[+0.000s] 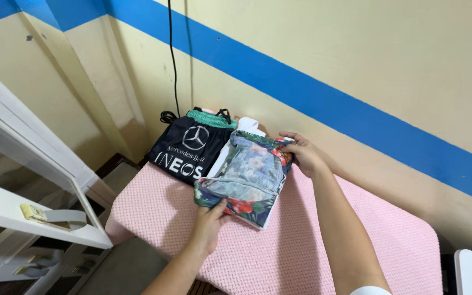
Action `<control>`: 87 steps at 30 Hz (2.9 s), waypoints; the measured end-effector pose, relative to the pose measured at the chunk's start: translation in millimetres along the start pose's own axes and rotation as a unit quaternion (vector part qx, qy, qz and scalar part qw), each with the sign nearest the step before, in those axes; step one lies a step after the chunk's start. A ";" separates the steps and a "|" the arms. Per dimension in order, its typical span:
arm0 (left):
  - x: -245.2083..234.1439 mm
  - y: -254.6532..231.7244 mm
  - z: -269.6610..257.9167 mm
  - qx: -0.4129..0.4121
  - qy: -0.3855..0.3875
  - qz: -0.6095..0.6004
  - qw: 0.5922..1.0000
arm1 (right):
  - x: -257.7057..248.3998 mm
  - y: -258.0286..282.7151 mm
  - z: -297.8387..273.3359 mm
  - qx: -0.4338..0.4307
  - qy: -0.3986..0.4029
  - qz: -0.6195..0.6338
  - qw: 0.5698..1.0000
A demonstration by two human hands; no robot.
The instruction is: The person folds several white tank tops and one floral-patterned top on a pink textured surface. They smooth each garment, fold the sides inward, then fold the bottom up to create a compact rectangle, stacking the finished items on the left.
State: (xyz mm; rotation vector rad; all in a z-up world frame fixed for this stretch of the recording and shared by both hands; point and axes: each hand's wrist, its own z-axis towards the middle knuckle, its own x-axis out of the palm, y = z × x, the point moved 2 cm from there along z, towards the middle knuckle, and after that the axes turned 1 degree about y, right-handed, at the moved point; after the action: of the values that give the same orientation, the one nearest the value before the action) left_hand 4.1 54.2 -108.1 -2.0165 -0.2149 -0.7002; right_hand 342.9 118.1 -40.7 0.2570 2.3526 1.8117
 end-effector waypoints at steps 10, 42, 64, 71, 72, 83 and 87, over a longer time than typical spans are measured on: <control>83.9 -163.9 -45.8 0.454 -0.001 0.320 0.831 | -38.6 135.5 -98.7 -0.291 -0.164 -0.504 0.796; 318.1 -396.9 -329.4 0.854 -0.139 0.423 0.269 | 3.3 413.0 -484.9 -0.501 -0.606 -0.548 0.285; 288.1 -341.9 -263.1 0.813 -0.076 0.473 0.330 | -11.2 357.1 -397.0 -0.501 -0.529 -0.579 0.366; 192.8 -235.3 -145.6 0.647 0.057 0.489 0.583 | -8.1 221.3 -273.9 -0.519 -0.346 -0.496 0.604; 170.8 -208.2 -124.0 0.553 0.097 0.472 0.680 | -9.9 192.3 -250.5 -0.464 -0.305 -0.452 0.698; -1.8 55.1 -33.6 -0.107 -0.004 -0.183 0.977 | -15.1 -56.1 -77.9 0.095 -0.063 0.340 0.934; 13.7 26.0 -26.0 -0.074 -0.012 -0.115 0.990 | 1.9 -66.2 -59.3 0.098 -0.021 0.281 0.955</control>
State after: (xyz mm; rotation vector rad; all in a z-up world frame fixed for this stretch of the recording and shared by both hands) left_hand 16.1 16.9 -109.9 -2.1636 -0.4265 -0.8585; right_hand 324.9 46.2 -89.7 1.0761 2.6073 1.7366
